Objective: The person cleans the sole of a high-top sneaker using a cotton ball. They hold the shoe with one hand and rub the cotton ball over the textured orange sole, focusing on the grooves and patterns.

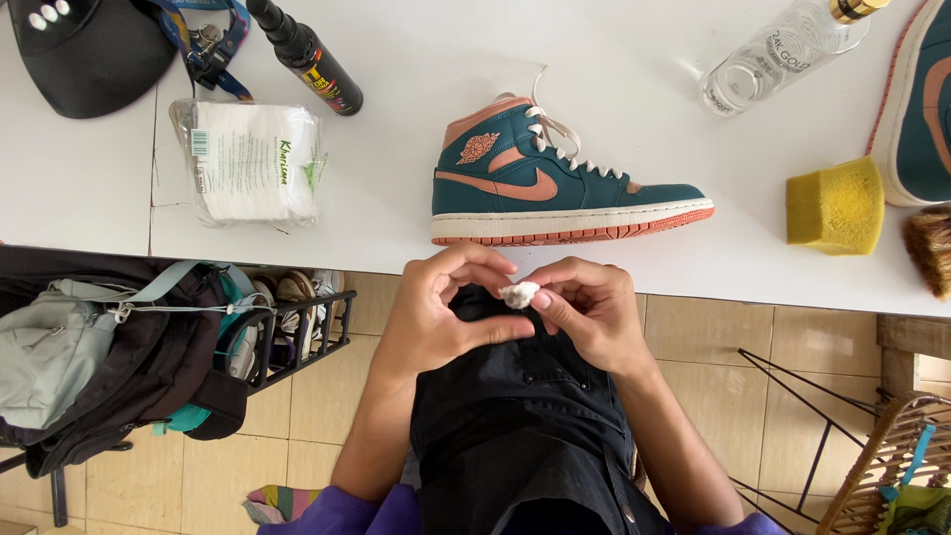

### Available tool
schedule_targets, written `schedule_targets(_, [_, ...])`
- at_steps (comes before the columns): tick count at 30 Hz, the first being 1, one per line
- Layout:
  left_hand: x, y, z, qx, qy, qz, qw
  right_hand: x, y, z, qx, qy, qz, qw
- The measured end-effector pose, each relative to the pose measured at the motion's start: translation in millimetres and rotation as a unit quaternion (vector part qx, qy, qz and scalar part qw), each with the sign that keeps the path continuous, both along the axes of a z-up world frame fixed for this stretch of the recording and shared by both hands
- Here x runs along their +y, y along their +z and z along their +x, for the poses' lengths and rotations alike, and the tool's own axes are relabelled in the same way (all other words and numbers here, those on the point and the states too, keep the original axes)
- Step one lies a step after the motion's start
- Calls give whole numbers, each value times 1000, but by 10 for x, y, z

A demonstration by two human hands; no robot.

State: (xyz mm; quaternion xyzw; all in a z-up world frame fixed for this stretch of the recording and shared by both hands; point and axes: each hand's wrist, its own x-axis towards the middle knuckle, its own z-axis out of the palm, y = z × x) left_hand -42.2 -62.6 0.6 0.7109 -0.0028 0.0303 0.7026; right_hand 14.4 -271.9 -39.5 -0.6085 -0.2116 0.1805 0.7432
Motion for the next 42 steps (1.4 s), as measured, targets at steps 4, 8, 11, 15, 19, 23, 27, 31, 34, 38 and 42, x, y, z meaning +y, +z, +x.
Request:
schedule_targets(4, [-36, 23, -11, 13, -32, -22, 999, -9, -45, -38, 25, -3, 4, 1000])
schedule_targets(8, [-66, 1, -34, 16, -5, -21, 1000, -5, -24, -82, 45, -11, 4, 999])
schedule_targets(11, [-58, -34, -41, 16, -3, -31, 999, -44, -96, -92, 70, -7, 0, 997])
schedule_targets(15, [-49, -26, 3, 6, -37, -39, 999, -100, -127, -78, 109, -4, -14, 994])
schedule_targets(19, [-108, -74, 7, 6, -8, -21, 1000, -84, -107, -84, 112, -5, -24, 993])
schedule_targets(23, [-147, -14, 6, 6, 18, -8, 1000, -40, -4, -82, 87, -16, -42, 995])
schedule_targets(27, [-113, -77, 13, 12, 20, -23, 999, 2, 28, -102, 60, -44, -61, 995])
schedule_targets(31, [-93, -15, 31, -5, 11, 7, 1000, 1, 85, -112, 56, -83, -75, 992])
schedule_targets(34, [-139, 1, 38, -39, 16, 38, 998, -13, 191, -101, -41, -96, -135, 985])
schedule_targets(38, [-211, -12, 23, -47, 85, 75, 992, 13, 147, -124, -343, -246, -162, 892])
schedule_targets(42, [-242, -60, -30, -26, 57, 16, 998, 22, 111, -131, -480, -293, -187, 805])
